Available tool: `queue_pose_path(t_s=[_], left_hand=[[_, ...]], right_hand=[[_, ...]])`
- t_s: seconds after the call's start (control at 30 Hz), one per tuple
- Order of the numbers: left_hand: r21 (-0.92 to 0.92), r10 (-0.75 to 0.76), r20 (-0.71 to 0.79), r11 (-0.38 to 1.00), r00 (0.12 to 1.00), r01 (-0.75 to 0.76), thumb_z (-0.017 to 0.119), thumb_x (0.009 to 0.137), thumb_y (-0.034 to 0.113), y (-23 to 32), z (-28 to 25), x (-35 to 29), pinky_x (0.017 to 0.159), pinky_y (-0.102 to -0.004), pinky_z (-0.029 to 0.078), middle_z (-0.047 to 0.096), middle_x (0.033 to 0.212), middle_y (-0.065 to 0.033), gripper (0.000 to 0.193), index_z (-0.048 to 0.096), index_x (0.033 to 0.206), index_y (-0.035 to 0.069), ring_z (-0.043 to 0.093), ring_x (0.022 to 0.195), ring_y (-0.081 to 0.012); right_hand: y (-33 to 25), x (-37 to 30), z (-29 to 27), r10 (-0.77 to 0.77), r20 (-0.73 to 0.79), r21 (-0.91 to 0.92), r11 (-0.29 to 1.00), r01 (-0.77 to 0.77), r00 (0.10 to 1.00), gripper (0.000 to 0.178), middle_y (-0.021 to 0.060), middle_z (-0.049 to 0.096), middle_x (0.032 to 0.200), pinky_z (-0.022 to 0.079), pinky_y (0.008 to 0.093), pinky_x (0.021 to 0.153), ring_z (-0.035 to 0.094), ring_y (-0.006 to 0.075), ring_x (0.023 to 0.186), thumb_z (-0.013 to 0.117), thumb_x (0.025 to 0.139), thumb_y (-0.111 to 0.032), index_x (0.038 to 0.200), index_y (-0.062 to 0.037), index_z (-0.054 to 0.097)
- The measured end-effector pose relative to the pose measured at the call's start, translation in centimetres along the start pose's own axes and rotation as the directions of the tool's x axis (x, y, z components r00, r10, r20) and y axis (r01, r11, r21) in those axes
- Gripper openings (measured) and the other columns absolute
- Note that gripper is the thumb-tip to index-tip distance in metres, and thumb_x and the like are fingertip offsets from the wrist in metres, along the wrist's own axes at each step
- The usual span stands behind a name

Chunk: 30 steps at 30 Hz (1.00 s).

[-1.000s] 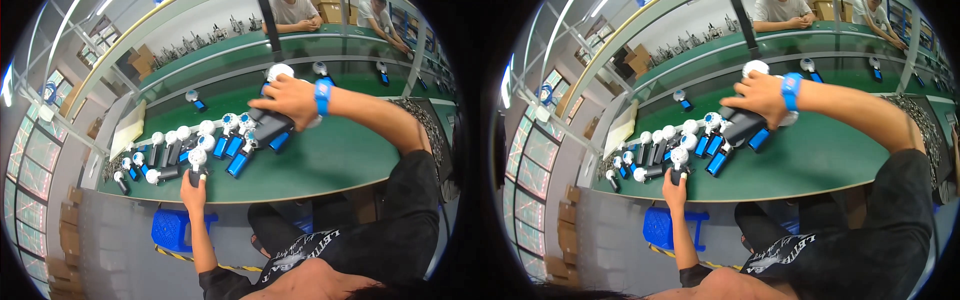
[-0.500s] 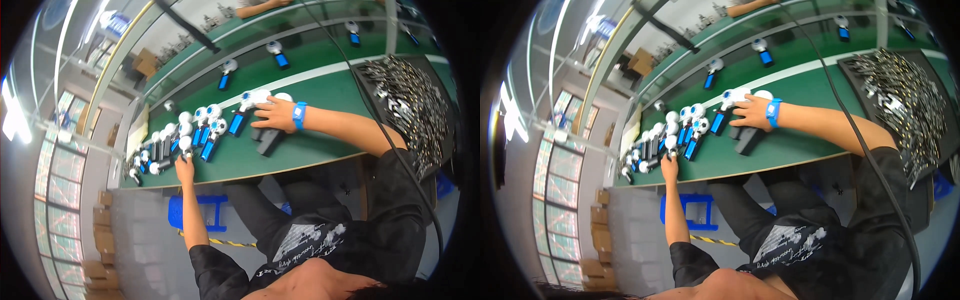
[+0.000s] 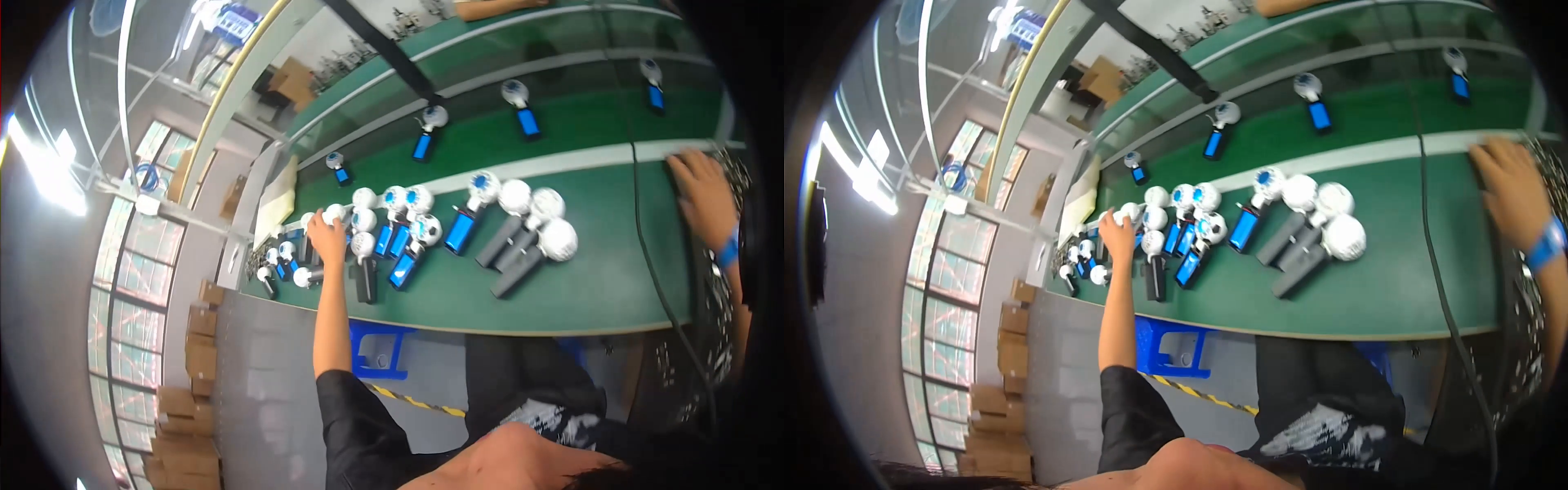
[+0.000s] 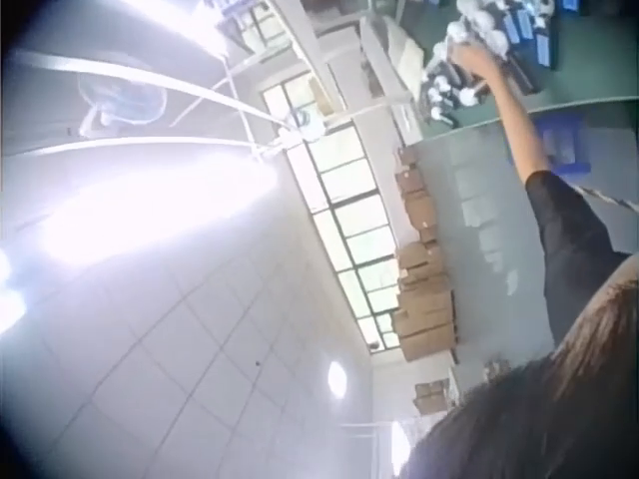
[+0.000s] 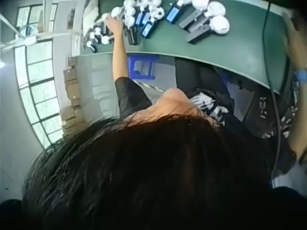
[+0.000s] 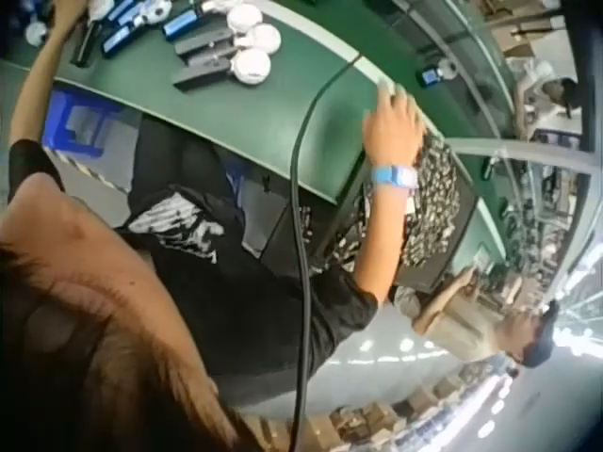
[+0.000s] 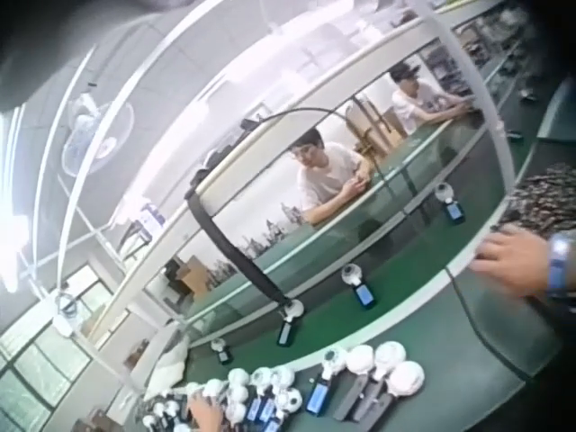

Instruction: Assembling electronic or mechanical components on a factory production line using an electric screwdriver.

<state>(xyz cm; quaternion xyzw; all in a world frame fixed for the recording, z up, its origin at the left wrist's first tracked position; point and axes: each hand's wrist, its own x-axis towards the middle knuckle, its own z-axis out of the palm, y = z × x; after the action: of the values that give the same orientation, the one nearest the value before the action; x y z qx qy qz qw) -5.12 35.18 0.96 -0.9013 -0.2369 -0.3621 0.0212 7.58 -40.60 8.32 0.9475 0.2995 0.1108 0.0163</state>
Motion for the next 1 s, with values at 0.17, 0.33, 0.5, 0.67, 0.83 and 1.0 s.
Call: queue_pose_path(t_s=[0.17,0.33,0.5,0.67,0.83,1.0], left_hand=[[0.533,0.455,0.114,0.722,0.883,-0.441,0.073,0.083,0.035,-8.1,9.6,12.1,0.059,-0.0498,0.052,0.071,0.085,-0.0212,0.032,0.070,0.084,0.003,0.069,0.075,-0.0365],[-0.177,-0.090,0.417,0.968,0.904,0.178,0.069,0.096,0.034,-9.8,18.8,17.9,0.108,-0.0436,0.044,0.064,0.133,-0.0165,0.049,0.061,0.134,0.004,0.057,0.124,-0.0340],[0.112,-0.239,0.540,0.971,0.807,0.212,0.060,0.095,0.054,-11.7,25.9,21.1,0.111,-0.0426,0.043,0.060,0.139,-0.0220,0.074,0.053,0.141,-0.003,0.056,0.130,-0.0345],[-0.246,-0.239,0.766,0.750,0.597,0.614,0.057,0.097,0.037,-19.6,28.0,19.1,0.089,-0.0431,0.053,0.067,0.115,-0.0215,0.047,0.060,0.120,-0.003,0.066,0.103,-0.0356],[-0.542,0.364,0.209,0.816,0.908,-0.202,0.056,0.100,0.027,-0.6,11.6,12.6,0.074,-0.0359,0.053,0.068,0.117,-0.0171,0.053,0.051,0.143,-0.004,0.067,0.088,-0.0162],[-0.499,0.538,0.577,0.828,0.615,-0.256,0.065,0.088,0.020,24.8,-15.4,-7.2,0.100,-0.0522,0.049,0.051,0.142,-0.0301,0.076,0.033,0.153,-0.002,0.054,0.124,-0.0483]], right_hand=[[9.8,-6.5,1.8,0.268,-0.030,-0.120,0.956,-0.269,0.963,0.073,0.0202,0.052,0.143,0.039,0.0484,0.114,0.048,0.0394,0.135,0.070,0.074,0.003,0.144,-0.0061,0.051],[10.2,-8.2,-1.1,0.445,0.065,-0.132,0.891,-0.435,0.893,0.079,0.0210,0.048,0.149,0.038,0.0487,0.117,0.046,0.0411,0.138,0.069,0.075,0.004,0.149,-0.0067,0.045],[8.1,-3.4,0.1,0.507,0.136,-0.005,0.859,-0.511,0.851,0.075,0.0226,0.049,0.148,0.039,0.0442,0.117,0.048,0.0409,0.137,0.063,0.076,0.002,0.149,-0.0047,0.045],[13.5,-0.1,7.3,0.327,0.127,0.098,0.935,-0.340,0.937,0.068,0.0237,0.057,0.136,0.046,0.0436,0.109,0.055,0.0420,0.126,0.063,0.078,-0.002,0.145,-0.0050,0.050],[15.6,-0.9,5.6,0.334,0.231,-0.091,0.943,-0.322,0.914,0.049,0.0206,0.062,0.117,0.051,0.0487,0.095,0.061,0.0432,0.108,0.064,0.083,-0.006,0.131,-0.0072,0.056],[15.0,-2.0,7.0,0.314,0.029,0.073,0.946,-0.316,0.949,0.026,0.0195,0.064,0.106,0.050,0.0525,0.084,0.062,0.0451,0.096,0.061,0.086,-0.005,0.112,-0.0053,0.056]])
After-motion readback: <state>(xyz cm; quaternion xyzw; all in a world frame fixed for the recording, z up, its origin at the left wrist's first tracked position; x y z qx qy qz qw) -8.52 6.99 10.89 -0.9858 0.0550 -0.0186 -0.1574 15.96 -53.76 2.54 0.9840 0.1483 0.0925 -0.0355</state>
